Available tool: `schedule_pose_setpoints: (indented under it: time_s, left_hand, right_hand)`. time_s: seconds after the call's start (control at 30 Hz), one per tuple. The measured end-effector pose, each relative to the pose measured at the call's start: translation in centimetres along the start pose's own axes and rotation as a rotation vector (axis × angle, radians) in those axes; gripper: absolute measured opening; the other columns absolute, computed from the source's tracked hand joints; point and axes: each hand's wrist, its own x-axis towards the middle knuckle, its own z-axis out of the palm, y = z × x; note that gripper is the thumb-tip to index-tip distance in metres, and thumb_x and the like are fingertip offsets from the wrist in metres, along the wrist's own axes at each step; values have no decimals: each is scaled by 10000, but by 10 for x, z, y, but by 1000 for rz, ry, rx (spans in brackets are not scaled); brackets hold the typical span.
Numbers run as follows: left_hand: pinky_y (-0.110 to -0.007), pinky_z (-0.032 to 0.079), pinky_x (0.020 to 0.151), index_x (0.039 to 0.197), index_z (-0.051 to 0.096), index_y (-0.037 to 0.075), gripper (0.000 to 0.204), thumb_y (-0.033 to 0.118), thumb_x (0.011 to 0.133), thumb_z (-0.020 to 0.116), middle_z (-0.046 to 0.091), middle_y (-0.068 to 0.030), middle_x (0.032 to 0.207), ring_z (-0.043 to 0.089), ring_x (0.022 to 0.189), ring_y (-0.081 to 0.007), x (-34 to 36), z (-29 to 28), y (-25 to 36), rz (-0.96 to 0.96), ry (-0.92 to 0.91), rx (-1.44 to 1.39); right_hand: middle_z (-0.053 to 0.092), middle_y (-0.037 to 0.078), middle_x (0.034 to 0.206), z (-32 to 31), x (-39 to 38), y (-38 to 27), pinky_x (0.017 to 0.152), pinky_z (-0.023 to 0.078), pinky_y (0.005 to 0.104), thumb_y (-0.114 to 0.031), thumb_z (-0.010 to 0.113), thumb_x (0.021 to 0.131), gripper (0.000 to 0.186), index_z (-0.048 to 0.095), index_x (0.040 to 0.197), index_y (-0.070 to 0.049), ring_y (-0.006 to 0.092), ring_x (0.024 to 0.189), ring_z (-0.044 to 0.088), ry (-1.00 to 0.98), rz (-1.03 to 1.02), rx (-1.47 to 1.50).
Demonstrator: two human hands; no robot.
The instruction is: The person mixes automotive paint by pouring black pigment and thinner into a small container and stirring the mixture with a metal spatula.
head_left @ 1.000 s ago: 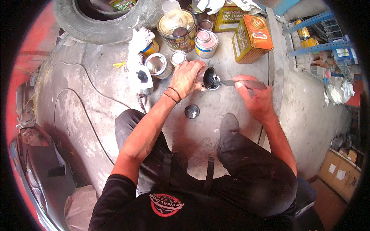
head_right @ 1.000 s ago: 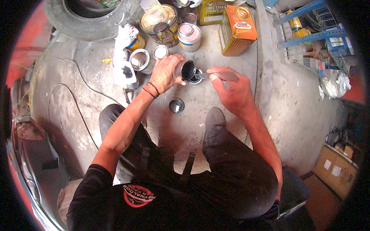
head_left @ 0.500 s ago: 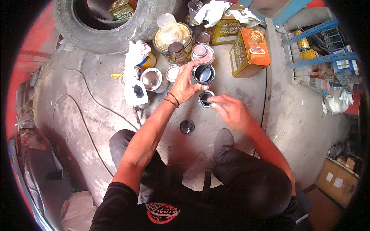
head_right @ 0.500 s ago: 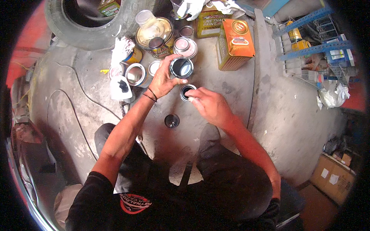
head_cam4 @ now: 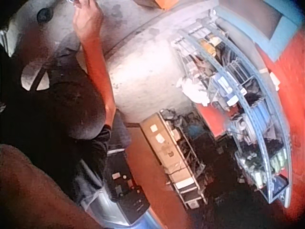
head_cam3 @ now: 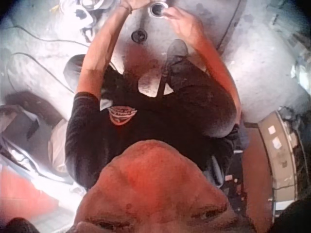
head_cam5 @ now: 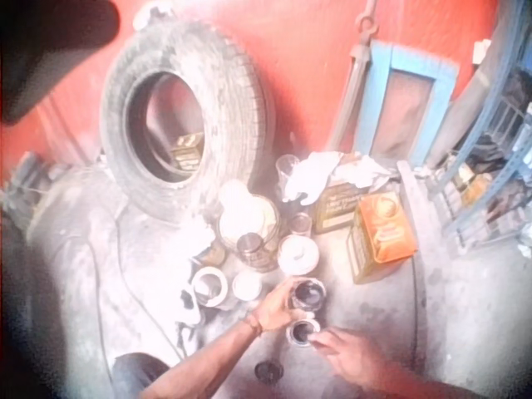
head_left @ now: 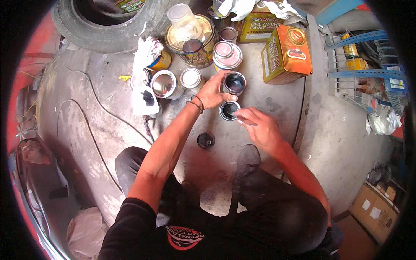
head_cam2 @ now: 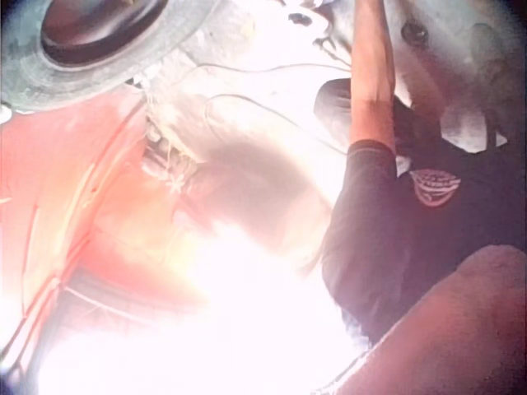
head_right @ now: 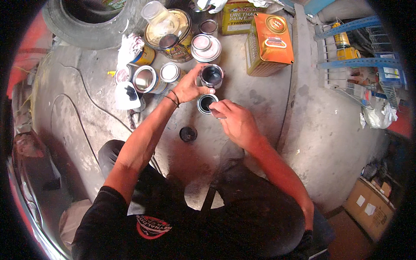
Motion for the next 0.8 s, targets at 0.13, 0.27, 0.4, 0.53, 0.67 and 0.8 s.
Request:
schedule_pose_setpoints:
  time_s: [0.13,0.27,0.4,0.53,0.67,0.8]
  left_hand:
    - [-395,428,1260,1599,482,77,931,181,846,1020,666,-74,1506,571,1451,-202,-12,4,-26,-81,87,-206]
    - [-405,433,1268,1653,438,80,993,201,849,1008,656,-120,1539,576,1484,-252,-21,9,-59,-108,110,-53]
    - [-444,456,1270,1753,293,68,1210,260,802,1017,620,-235,1602,572,1529,-406,-36,21,-71,-153,184,106]
    - [-442,452,1279,1772,232,15,1231,222,831,998,562,-279,1668,545,1559,-412,-60,17,-68,-269,205,95]
    - [-464,496,1240,1715,359,-22,1010,260,908,896,578,-306,1634,584,1510,-435,-101,10,-54,-358,220,249]
    - [-523,580,1053,1390,638,48,564,162,884,860,727,-204,1391,704,1267,-425,-91,-6,38,-394,114,477]
  right_hand:
    - [731,144,1188,-3,1,-1,933,615,480,98,681,914,419,679,1294,-79,400,1071,764,6,4,-39]
    - [747,140,1139,0,7,-11,902,605,485,-71,724,1019,207,718,1226,-82,405,1049,759,30,64,-124]
    - [771,143,1151,8,7,-2,885,600,484,-201,722,1075,184,745,1212,-80,399,1025,766,84,108,-136]
    - [794,194,1154,12,14,-3,865,600,491,-237,720,1079,238,763,1238,-66,412,977,771,99,229,-98]
    - [795,232,1076,16,25,5,844,596,530,-244,718,1073,251,766,1235,-58,433,949,771,133,247,-147]
    - [791,238,1073,1,15,6,837,587,553,-240,707,1074,244,765,1218,-52,452,952,766,133,320,-185]
